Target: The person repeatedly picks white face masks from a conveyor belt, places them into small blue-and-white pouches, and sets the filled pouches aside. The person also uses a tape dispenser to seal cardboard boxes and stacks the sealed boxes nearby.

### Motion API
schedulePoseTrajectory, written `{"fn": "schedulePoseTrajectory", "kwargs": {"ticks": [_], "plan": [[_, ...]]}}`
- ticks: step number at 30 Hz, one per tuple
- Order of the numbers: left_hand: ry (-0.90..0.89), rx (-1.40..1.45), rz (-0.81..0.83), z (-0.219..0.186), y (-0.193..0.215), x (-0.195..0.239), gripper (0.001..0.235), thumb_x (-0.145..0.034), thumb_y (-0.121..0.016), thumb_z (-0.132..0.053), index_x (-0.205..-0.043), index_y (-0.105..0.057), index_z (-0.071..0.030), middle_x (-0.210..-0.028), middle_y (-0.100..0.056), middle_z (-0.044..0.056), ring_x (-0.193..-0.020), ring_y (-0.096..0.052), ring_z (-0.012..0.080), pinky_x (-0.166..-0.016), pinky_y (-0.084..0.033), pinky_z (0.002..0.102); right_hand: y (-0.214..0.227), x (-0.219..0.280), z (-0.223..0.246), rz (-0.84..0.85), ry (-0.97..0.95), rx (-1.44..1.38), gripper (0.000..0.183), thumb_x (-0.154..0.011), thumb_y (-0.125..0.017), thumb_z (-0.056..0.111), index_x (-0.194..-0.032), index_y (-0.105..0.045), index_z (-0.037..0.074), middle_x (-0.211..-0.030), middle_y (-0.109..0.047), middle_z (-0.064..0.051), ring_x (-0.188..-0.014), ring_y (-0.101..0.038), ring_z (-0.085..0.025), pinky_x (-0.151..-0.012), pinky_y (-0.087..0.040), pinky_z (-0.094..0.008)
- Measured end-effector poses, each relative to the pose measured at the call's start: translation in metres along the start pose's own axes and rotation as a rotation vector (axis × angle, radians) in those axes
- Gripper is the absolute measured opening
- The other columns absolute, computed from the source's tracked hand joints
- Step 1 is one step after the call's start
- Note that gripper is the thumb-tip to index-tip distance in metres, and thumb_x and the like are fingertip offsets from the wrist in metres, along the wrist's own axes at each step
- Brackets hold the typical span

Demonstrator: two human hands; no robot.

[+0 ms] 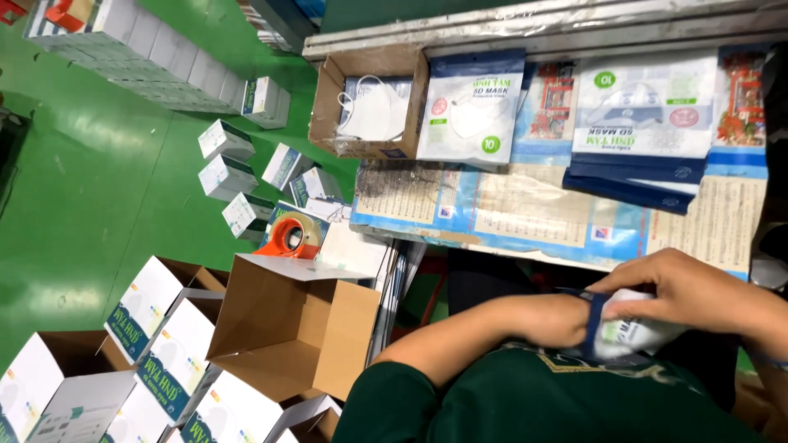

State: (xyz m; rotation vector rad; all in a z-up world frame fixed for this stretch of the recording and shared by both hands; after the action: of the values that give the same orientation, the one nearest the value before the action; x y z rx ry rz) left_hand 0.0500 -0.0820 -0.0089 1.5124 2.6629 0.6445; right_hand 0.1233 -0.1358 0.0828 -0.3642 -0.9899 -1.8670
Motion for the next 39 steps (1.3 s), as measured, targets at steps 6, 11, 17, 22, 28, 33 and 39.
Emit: {"fn": "schedulePoseTrajectory", "kwargs": {"ticks": [6,11,17,22,28,33,39], "plan": [[0.030,-0.459,-0.712,-0.129,0.129,0.074,0.029,-0.102,-0.063,-0.022,-0.128,-0.066,-0.010,-0.112,-0.068,0.014,-0.106,-0.064,0.0312,-0.094,-0.051,0.043,0.030,0.011,-0.039,-0.446,0.017,-0.264,0.029,-0.085,-0.077,0.029,-0.108,-0.079,0.011,-0.084,-0.077,-0.009,-0.069,-0.072,-0.019,-0.057,-0.062,-0.039],[-0.098,-0.463,-0.958,-0.153,0.161,0.090,0.040,-0.089,-0.072,-0.021,-0.125,-0.064,-0.004,-0.112,-0.063,0.013,-0.108,-0.057,0.0315,-0.096,-0.044,0.045,0.028,0.003,-0.009,-0.587,0.228,-0.217,0.024,-0.090,-0.072,0.028,-0.097,-0.076,0.005,-0.072,-0.070,-0.013,-0.056,-0.065,-0.021,-0.054,-0.055,-0.036],[-0.017,-0.438,-0.837,-0.104,0.150,0.080,0.013,-0.093,-0.071,-0.018,-0.105,-0.072,-0.013,-0.104,-0.067,0.001,-0.111,-0.060,0.0230,-0.101,-0.036,0.040,0.015,-0.008,-0.012,-0.632,0.462,-0.135,0.018,-0.094,-0.073,0.020,-0.089,-0.070,0.003,-0.074,-0.063,-0.011,-0.065,-0.059,-0.023,-0.061,-0.049,-0.034],[-0.065,-0.387,-0.839,-0.131,0.161,0.081,0.020,-0.094,-0.072,-0.021,-0.110,-0.071,-0.010,-0.106,-0.065,0.003,-0.110,-0.058,0.0239,-0.099,-0.035,0.040,0.041,0.019,0.025,-0.752,0.557,-0.258,0.014,-0.084,-0.073,0.010,-0.096,-0.072,0.001,-0.080,-0.070,-0.008,-0.066,-0.065,-0.017,-0.058,-0.051,-0.029],[-0.096,-0.372,-0.843,-0.119,0.159,0.075,0.014,-0.095,-0.071,-0.024,-0.102,-0.071,-0.012,-0.104,-0.066,0.000,-0.107,-0.059,0.0212,-0.102,-0.035,0.040,0.041,0.030,0.009,-0.799,0.536,-0.310,0.012,-0.086,-0.071,0.007,-0.093,-0.073,-0.002,-0.077,-0.071,-0.008,-0.070,-0.063,-0.017,-0.061,-0.051,-0.029],[-0.080,-0.445,-0.708,-0.120,0.162,0.069,0.011,-0.094,-0.072,-0.022,-0.102,-0.071,-0.015,-0.100,-0.066,-0.002,-0.105,-0.060,0.0198,-0.102,-0.035,0.044,0.040,0.043,-0.004,-0.879,0.527,-0.269,0.018,-0.085,-0.071,0.006,-0.100,-0.073,-0.003,-0.092,-0.076,-0.011,-0.079,-0.072,-0.015,-0.072,-0.055,-0.027],[0.103,-1.158,-0.898,-0.112,0.294,0.081,0.021,-0.092,-0.057,-0.016,-0.100,-0.074,-0.026,-0.098,-0.067,-0.003,-0.115,-0.059,0.0269,-0.108,-0.026,0.069,0.071,0.065,-0.019,-1.087,0.490,-0.481,0.024,-0.105,-0.062,0.007,-0.127,-0.068,0.001,-0.118,-0.064,-0.008,-0.098,-0.067,-0.013,-0.092,-0.053,-0.026]]}}
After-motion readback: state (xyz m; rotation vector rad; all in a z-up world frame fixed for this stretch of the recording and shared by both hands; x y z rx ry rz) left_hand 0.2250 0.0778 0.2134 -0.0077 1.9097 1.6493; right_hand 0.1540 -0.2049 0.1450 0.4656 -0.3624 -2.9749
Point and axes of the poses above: each hand's wrist, its own x-axis away from the middle knuckle, its own y-axis out of the back of the hand, z = x × y, the point moved 10 cm from there along -x, towards the middle knuckle
